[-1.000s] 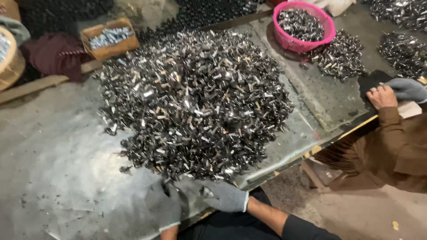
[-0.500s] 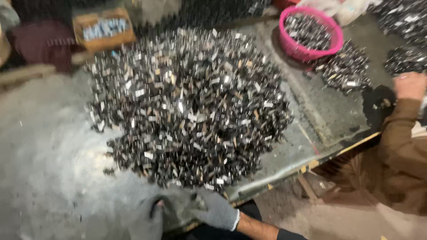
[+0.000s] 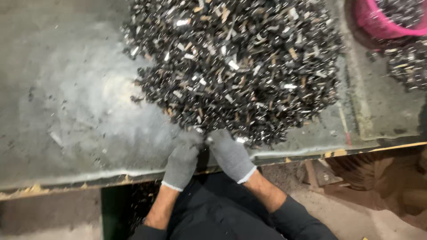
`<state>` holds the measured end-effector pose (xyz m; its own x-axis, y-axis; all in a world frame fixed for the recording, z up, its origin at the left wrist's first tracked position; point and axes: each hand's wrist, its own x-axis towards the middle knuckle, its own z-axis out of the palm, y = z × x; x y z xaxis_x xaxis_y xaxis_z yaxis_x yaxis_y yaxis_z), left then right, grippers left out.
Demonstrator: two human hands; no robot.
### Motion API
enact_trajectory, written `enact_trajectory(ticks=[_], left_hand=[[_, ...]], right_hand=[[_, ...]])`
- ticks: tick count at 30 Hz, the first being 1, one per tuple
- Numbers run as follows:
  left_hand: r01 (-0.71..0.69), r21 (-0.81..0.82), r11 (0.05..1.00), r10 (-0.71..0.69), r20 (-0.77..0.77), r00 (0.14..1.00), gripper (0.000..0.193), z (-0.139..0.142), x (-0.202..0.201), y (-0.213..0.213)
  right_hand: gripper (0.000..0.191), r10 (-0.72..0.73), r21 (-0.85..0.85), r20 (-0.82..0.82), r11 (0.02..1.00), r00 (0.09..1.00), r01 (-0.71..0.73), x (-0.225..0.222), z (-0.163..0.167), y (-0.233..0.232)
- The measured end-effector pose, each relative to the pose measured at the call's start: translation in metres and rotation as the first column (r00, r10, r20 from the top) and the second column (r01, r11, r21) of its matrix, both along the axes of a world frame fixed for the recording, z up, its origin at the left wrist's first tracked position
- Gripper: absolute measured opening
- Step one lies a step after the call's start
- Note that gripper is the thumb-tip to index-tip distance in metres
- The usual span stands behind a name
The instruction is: The person, wearing gloves, sits at a workbench and sorts through a large pile of small black metal components, picking up individual pieces, handling them, and dropping selected pieces into a green bin below the table. The sorting continues steadily throughout the episode.
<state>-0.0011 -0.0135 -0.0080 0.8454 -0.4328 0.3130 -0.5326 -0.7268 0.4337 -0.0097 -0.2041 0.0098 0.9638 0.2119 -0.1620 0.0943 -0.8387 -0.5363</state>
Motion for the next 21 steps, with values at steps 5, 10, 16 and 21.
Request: enact_trajectory(ticks=[5, 10, 16, 21], left_hand=[[-0.341, -0.178, 0.923, 0.265, -0.351, 0.898, 0.064, -0.002, -0.006, 0.006], [-0.380, -0.123, 0.917, 0.309, -0.385, 0.870, 0.058, -0.002, -0.005, 0.012], [-0.238, -0.045, 0.970, 0.225, -0.204, 0.953, 0.032, -0.012, -0.005, 0.007], [-0.274, -0.043, 0.961, 0.259, -0.219, 0.941, 0.020, -0.012, -0.007, 0.007]], right_hand=[[0.043, 0.087, 0.049, 0.027, 0.995, 0.996, -0.088, -0.026, 0.000, 0.016], [0.044, 0.055, -0.020, -0.210, 0.998, 0.976, -0.060, -0.017, 0.000, 0.017], [0.035, 0.129, 0.132, -0.137, 0.985, 0.982, -0.111, 0.007, 0.005, 0.021], [0.031, 0.096, 0.030, -0.031, 0.995, 0.995, -0.095, 0.000, -0.001, 0.023]])
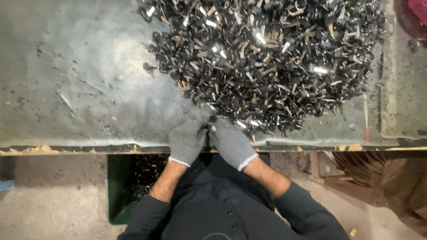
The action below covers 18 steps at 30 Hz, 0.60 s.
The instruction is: The person, wearing gloves, sits at a workbench and sorts through a large pile of small black metal components, picking up individual pieces, handling them, and dropping selected pieces into a green bin below the table. The sorting continues steadily throughout the episode.
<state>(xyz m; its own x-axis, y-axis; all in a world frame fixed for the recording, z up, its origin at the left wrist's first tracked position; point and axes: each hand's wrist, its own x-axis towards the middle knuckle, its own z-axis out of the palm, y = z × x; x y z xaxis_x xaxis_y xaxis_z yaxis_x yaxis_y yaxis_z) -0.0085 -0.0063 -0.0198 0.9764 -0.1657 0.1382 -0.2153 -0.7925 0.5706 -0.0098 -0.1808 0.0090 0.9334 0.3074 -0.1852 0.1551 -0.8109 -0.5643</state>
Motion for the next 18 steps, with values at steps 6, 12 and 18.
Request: enact_trajectory(ticks=[6, 12, 18], left_hand=[[0.055, 0.063, 0.996, -0.054, -0.023, 0.998, 0.022, -0.001, 0.003, 0.001], [0.059, 0.030, 0.998, -0.060, 0.034, 0.998, 0.019, -0.006, 0.001, 0.001], [0.104, 0.038, 0.994, -0.107, 0.094, 0.990, 0.017, -0.013, 0.003, 0.000]], right_hand=[[0.031, 0.034, -0.107, 0.041, 0.994, 0.999, -0.029, -0.007, -0.005, 0.004], [0.025, 0.076, -0.105, -0.149, 0.990, 0.986, -0.092, 0.007, 0.011, -0.007], [0.018, 0.063, -0.186, 0.007, 0.981, 0.998, -0.060, 0.004, 0.007, 0.001]])
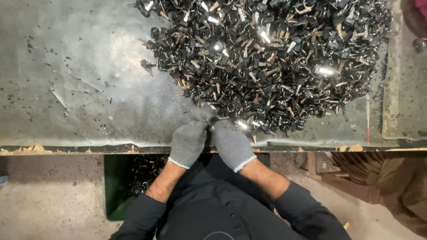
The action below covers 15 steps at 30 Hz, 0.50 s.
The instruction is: The person, wearing gloves, sits at a workbench and sorts through a large pile of small black metal components, picking up individual pieces, handling them, and dropping selected pieces into a green bin below the table. The sorting continues steadily throughout the episode.
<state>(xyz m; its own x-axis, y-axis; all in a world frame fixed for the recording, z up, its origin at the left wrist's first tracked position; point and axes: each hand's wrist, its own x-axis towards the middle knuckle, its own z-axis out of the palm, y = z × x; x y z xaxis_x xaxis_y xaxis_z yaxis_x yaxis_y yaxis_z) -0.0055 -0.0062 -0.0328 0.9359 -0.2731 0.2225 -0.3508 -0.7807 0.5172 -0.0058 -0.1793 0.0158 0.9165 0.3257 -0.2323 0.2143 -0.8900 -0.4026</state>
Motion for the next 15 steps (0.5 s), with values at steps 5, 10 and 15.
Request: enact_trajectory(ticks=[5, 10, 15], left_hand=[[0.023, -0.002, 1.000, -0.023, 0.057, 0.998, 0.019, 0.000, 0.000, -0.001], [-0.111, -0.167, 0.980, 0.113, -0.001, 0.994, 0.032, 0.008, -0.006, -0.001], [-0.007, -0.149, 0.989, 0.034, 0.177, 0.984, 0.034, 0.011, -0.010, -0.006]], right_hand=[[0.020, 0.162, -0.166, 0.048, 0.974, 0.986, -0.152, -0.001, -0.013, -0.001], [0.025, 0.118, -0.009, 0.224, 0.993, 0.967, -0.119, -0.011, -0.009, -0.003], [0.022, 0.066, -0.122, 0.086, 0.991, 0.994, -0.055, -0.010, -0.003, 0.007]])
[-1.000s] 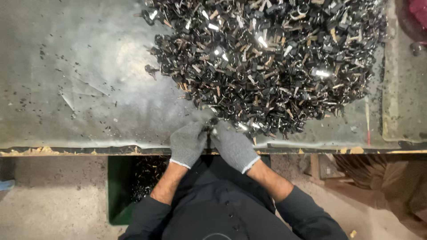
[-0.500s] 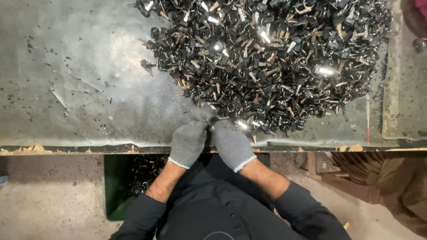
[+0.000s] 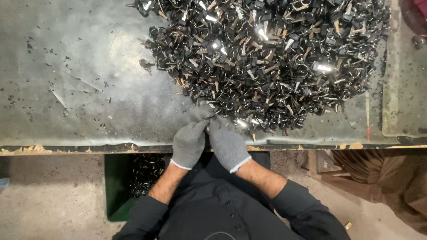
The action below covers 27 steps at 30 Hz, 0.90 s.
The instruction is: The person, wearing gloves, sits at a workbench and sorts through a large pile of small black metal components, picking up individual pieces, handling them, and dropping selected pieces into a green bin below the table. The sorting continues steadily throughout the episode.
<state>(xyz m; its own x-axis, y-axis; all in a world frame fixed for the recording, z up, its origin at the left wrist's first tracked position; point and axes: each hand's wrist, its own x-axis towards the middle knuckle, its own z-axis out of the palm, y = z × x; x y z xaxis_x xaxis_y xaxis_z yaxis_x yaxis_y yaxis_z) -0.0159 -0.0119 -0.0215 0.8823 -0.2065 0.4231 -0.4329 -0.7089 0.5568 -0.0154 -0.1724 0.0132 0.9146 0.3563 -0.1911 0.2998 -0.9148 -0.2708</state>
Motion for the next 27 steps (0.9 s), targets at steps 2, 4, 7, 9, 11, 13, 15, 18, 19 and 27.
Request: enact_trajectory(ticks=[2, 4, 7, 9, 11, 13, 15, 18, 19, 27], left_hand=[[-0.018, 0.004, 1.000, 0.018, -0.018, 1.000, 0.034, -0.001, -0.001, 0.000], [-0.073, 0.011, 0.997, 0.074, -0.039, 0.997, 0.035, -0.002, -0.002, 0.001], [-0.126, 0.146, 0.981, 0.123, 0.035, 0.992, 0.015, -0.004, -0.003, 0.003], [-0.100, 0.221, 0.970, 0.096, 0.027, 0.995, 0.012, -0.005, -0.004, 0.003], [-0.093, 0.247, 0.965, 0.102, -0.023, 0.995, 0.014, -0.005, -0.006, 0.004], [-0.106, 0.232, 0.967, 0.131, -0.095, 0.987, 0.020, -0.006, -0.007, 0.006], [-0.116, 0.151, 0.982, 0.127, -0.066, 0.990, 0.017, -0.006, -0.009, 0.006], [-0.097, 0.181, 0.979, 0.110, -0.060, 0.992, 0.013, -0.006, -0.012, 0.002], [-0.088, 0.213, 0.973, 0.102, -0.057, 0.993, 0.012, -0.006, -0.012, 0.001], [-0.106, 0.094, 0.990, 0.132, -0.328, 0.936, 0.022, 0.040, -0.015, 0.026]], right_hand=[[0.030, 0.035, 0.037, -0.242, 0.999, 0.970, -0.027, 0.012, 0.002, -0.005], [0.025, 0.226, 0.113, -0.141, 0.971, 0.964, -0.211, 0.024, 0.004, -0.012], [0.022, 0.113, 0.209, -0.062, 0.973, 0.992, -0.098, 0.022, 0.008, -0.012], [0.031, -0.024, 0.122, -0.206, 0.991, 0.978, 0.050, 0.011, 0.011, -0.009], [0.052, -0.132, -0.132, -0.446, 0.988, 0.886, 0.081, 0.002, 0.013, -0.010], [0.056, -0.071, -0.097, -0.278, 0.994, 0.958, 0.045, -0.005, 0.015, -0.011], [0.042, -0.010, -0.033, -0.085, 0.999, 0.996, 0.008, -0.008, 0.015, -0.007], [0.015, -0.007, 0.017, -0.026, 1.000, 1.000, 0.007, -0.004, 0.014, -0.001], [0.016, -0.050, -0.026, -0.159, 0.999, 0.986, 0.047, 0.000, 0.014, 0.002], [0.054, 0.034, 0.483, -0.218, 0.872, 0.975, 0.078, 0.000, 0.019, -0.027]])
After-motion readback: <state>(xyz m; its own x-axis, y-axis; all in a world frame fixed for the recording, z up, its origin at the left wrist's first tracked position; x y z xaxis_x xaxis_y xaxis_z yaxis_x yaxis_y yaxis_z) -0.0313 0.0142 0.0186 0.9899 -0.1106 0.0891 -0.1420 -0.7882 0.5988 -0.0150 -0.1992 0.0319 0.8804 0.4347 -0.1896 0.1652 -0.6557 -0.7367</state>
